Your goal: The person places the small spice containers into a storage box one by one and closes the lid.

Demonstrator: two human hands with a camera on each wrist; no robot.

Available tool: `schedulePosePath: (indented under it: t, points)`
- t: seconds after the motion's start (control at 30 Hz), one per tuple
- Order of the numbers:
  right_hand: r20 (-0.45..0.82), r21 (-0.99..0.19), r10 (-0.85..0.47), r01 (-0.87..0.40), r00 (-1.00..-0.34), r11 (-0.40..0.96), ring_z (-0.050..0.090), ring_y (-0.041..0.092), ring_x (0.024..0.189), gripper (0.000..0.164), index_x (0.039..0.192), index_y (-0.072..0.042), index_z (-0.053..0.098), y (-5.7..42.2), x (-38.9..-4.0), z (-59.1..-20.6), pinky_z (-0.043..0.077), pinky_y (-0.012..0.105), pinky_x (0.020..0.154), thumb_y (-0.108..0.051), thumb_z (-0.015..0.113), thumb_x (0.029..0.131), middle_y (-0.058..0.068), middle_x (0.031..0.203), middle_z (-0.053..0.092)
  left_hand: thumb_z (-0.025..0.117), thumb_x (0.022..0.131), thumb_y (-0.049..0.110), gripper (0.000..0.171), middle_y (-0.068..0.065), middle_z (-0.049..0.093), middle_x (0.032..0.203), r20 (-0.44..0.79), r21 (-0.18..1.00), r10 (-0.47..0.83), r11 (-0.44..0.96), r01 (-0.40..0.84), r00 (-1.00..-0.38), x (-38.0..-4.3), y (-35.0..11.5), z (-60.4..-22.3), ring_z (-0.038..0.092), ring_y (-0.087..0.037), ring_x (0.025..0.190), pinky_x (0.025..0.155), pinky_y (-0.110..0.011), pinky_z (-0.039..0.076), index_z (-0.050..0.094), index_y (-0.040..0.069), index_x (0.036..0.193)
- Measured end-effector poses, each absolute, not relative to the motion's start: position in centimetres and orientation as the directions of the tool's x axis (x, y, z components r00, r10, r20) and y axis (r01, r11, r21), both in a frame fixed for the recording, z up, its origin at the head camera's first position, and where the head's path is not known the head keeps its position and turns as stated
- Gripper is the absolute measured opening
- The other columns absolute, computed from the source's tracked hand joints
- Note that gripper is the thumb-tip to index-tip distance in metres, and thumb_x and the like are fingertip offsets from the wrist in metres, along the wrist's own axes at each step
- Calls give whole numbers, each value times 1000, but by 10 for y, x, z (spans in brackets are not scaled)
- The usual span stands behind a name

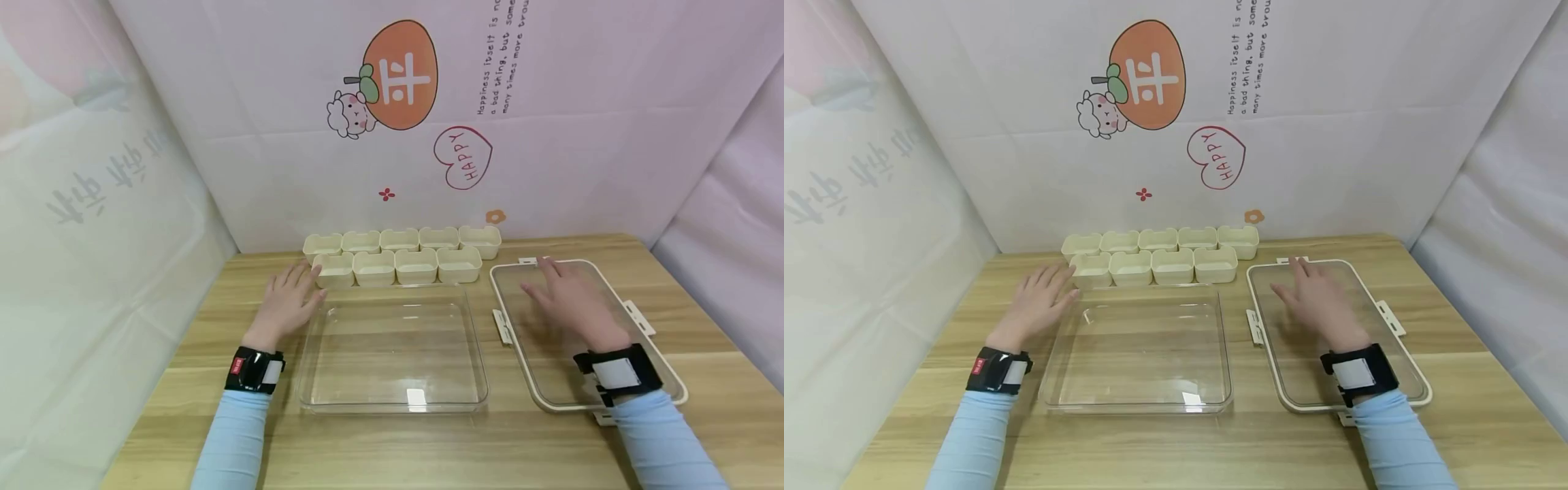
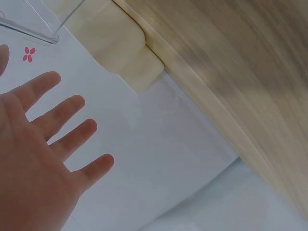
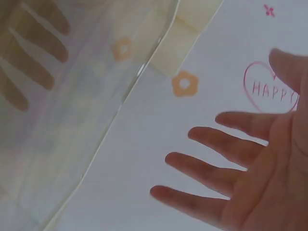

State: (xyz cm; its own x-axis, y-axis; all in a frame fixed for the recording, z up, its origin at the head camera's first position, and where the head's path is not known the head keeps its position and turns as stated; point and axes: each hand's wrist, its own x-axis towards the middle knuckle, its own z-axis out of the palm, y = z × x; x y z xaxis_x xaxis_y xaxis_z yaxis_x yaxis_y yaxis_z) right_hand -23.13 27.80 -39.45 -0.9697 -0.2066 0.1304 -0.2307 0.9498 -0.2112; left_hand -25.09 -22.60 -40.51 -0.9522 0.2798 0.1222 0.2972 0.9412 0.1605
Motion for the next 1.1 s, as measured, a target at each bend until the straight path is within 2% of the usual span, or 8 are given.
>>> schedulePosePath:
  t: [0.1, 0.17, 0.27, 0.37, 0.6, 0.73, 0.87, 1.1]
  points:
    - [145, -277, -208, -242, -967, 930, 34, 55, 125, 74, 147, 4, 22, 269, -229, -394, 29, 63, 102, -51, 36, 98, 36, 142, 32, 37, 99, 45, 59, -15, 17, 157, 139, 151, 286, 940, 306, -948, -252, -225, -405, 12, -41, 143, 111, -64, 7, 27, 15, 150]
    - [179, -327, -215, -265, -960, 907, 44, 52, 120, 67, 144, 4, 28, 262, -227, -394, 36, 61, 98, -43, 42, 99, 35, 136, 41, 37, 100, 43, 58, -15, 19, 156, 149, 143, 287, 941, 308, -946, -252, -225, -406, 15, -40, 142, 111, -63, 9, 28, 15, 149]
    - [284, -384, -218, -319, -934, 867, 63, 43, 96, 46, 131, 8, 47, 251, -224, -396, 51, 53, 81, -23, 52, 97, 32, 115, 59, 37, 100, 41, 56, -15, 21, 156, 162, 135, 289, 941, 311, -943, -254, -226, -408, 17, -41, 142, 111, -63, 11, 28, 15, 149]
    - [337, -446, -202, -345, -920, 826, 68, 32, 74, 31, 116, 9, 58, 238, -219, -398, 55, 43, 65, -11, 57, 93, 26, 94, 68, 37, 101, 40, 55, -15, 21, 156, 173, 131, 290, 940, 314, -941, -256, -227, -409, 19, -40, 141, 111, -62, 13, 29, 15, 149]
    - [274, -500, -202, -318, -940, 805, 66, 22, 73, 27, 104, 5, 67, 212, -208, -398, 54, 39, 67, -18, 60, 92, 15, 87, 71, 38, 101, 35, 52, -16, 25, 154, 199, 128, 298, 937, 326, -934, -259, -228, -410, 23, -40, 140, 111, -60, 16, 32, 13, 147]
    - [206, -511, -222, -299, -953, 806, 62, 14, 69, 24, 99, 0, 71, 201, -203, -400, 50, 31, 62, -20, 61, 91, 9, 82, 71, 37, 101, 33, 50, -17, 28, 152, 216, 126, 306, 933, 337, -927, -262, -229, -409, 25, -39, 139, 112, -58, 18, 33, 12, 147]
    - [137, -525, -250, -285, -958, 802, 61, 10, 65, 24, 95, -1, 73, 193, -200, -402, 48, 27, 58, -23, 61, 91, 6, 78, 71, 38, 101, 29, 48, -19, 33, 150, 237, 115, 314, 931, 348, -919, -266, -229, -407, 28, -39, 138, 112, -56, 20, 35, 11, 146]
    - [96, -528, -268, -277, -959, 803, 64, 10, 68, 26, 92, -1, 74, 183, -193, -405, 51, 29, 61, -25, 65, 88, 6, 79, 72, 39, 101, 25, 46, -19, 38, 146, 268, 121, 310, 929, 351, -912, -272, -230, -412, 33, -39, 135, 111, -56, 23, 38, 10, 144]
